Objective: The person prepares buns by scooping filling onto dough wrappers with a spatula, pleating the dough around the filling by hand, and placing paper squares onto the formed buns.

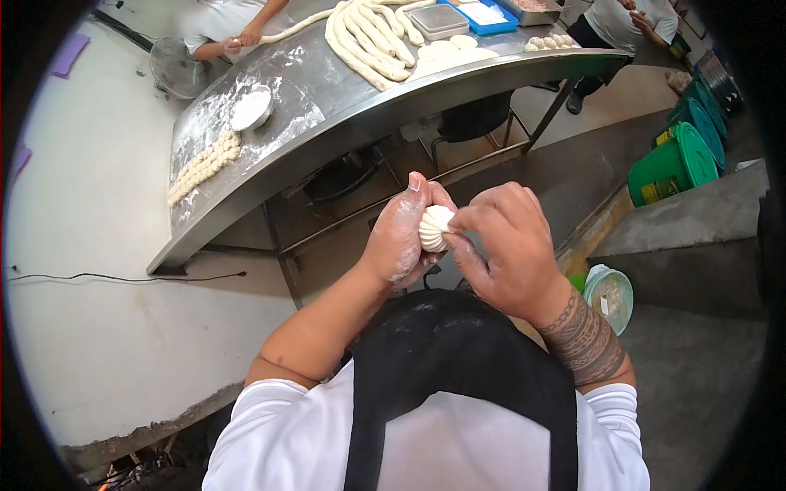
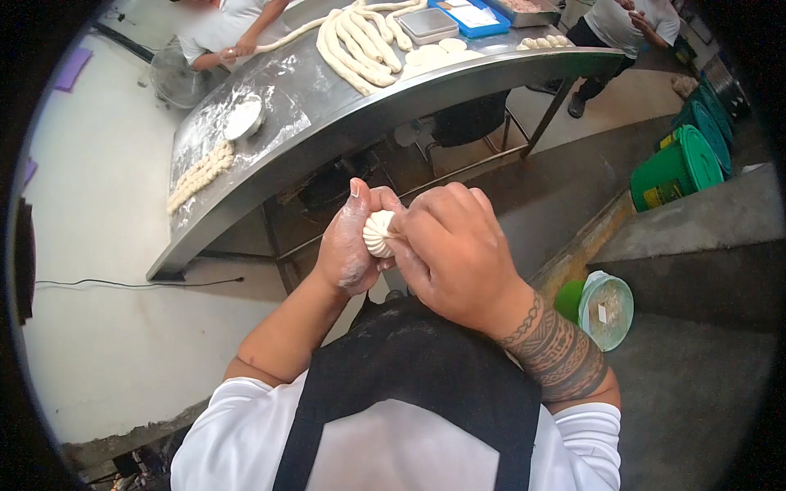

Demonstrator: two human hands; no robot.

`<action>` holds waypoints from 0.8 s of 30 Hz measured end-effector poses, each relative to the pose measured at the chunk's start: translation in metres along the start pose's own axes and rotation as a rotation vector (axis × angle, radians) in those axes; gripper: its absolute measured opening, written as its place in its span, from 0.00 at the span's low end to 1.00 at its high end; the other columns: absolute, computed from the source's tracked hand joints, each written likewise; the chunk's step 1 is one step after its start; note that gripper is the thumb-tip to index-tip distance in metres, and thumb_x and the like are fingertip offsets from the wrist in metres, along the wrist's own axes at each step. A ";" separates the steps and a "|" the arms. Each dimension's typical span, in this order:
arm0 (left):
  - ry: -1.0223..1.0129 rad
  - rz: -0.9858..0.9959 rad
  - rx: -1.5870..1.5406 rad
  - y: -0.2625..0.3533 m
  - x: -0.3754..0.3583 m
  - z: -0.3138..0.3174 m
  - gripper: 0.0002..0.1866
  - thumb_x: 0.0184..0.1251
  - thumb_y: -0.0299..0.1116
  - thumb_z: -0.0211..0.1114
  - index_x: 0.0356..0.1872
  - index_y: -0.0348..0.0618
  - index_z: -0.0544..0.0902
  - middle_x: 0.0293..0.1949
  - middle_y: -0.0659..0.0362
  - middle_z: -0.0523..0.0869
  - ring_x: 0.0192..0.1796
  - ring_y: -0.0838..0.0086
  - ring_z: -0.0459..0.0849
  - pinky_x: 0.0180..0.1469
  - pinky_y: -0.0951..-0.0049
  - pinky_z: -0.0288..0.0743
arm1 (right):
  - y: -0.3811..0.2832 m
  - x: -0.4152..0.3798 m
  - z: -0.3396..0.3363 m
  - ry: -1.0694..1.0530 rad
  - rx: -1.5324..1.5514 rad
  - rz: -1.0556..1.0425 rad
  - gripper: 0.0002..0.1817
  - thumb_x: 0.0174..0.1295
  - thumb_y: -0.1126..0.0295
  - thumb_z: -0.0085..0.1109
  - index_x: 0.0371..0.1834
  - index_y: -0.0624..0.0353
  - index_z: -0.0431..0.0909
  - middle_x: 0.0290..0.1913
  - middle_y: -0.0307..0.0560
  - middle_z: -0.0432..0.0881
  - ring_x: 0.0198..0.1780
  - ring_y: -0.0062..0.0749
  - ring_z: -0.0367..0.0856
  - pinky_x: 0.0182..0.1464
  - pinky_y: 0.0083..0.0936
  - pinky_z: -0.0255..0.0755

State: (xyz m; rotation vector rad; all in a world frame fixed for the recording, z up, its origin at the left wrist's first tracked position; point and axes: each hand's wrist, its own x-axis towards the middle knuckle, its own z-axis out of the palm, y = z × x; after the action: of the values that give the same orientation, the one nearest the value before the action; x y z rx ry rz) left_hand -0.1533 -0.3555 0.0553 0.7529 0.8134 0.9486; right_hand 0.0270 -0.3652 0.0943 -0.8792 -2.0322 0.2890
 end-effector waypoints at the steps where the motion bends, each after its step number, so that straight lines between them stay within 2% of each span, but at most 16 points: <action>1: -0.019 0.013 0.017 -0.001 0.000 0.001 0.35 0.80 0.70 0.40 0.36 0.48 0.78 0.27 0.66 0.79 0.22 0.86 0.73 0.21 0.82 0.65 | 0.001 0.000 -0.002 0.029 0.026 -0.002 0.11 0.54 0.73 0.71 0.41 0.56 0.84 0.38 0.44 0.78 0.41 0.41 0.78 0.45 0.37 0.69; 7: -0.067 0.061 0.095 -0.004 0.005 0.011 0.36 0.80 0.71 0.39 0.37 0.47 0.78 0.26 0.66 0.79 0.23 0.86 0.74 0.22 0.84 0.66 | 0.016 0.000 -0.019 -0.052 -0.080 -0.158 0.13 0.53 0.73 0.71 0.43 0.56 0.83 0.39 0.41 0.79 0.41 0.37 0.78 0.45 0.37 0.68; 16: 0.003 0.079 0.074 -0.017 0.014 0.032 0.36 0.81 0.69 0.40 0.36 0.45 0.79 0.26 0.66 0.79 0.23 0.85 0.75 0.22 0.83 0.68 | 0.034 -0.007 -0.032 -0.106 0.009 -0.116 0.10 0.54 0.72 0.71 0.37 0.54 0.80 0.39 0.42 0.77 0.43 0.41 0.77 0.47 0.38 0.68; 24: -0.004 0.157 0.136 -0.023 0.020 0.045 0.35 0.82 0.68 0.40 0.36 0.46 0.79 0.26 0.65 0.80 0.22 0.85 0.74 0.22 0.82 0.67 | 0.044 -0.010 -0.048 -0.081 -0.015 -0.160 0.11 0.53 0.70 0.73 0.37 0.54 0.80 0.38 0.42 0.78 0.42 0.41 0.78 0.47 0.38 0.69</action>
State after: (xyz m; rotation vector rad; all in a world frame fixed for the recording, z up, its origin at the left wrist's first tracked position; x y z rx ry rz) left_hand -0.0991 -0.3546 0.0530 0.9472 0.8306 1.0382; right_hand 0.0900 -0.3462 0.0945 -0.7192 -2.1687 0.2239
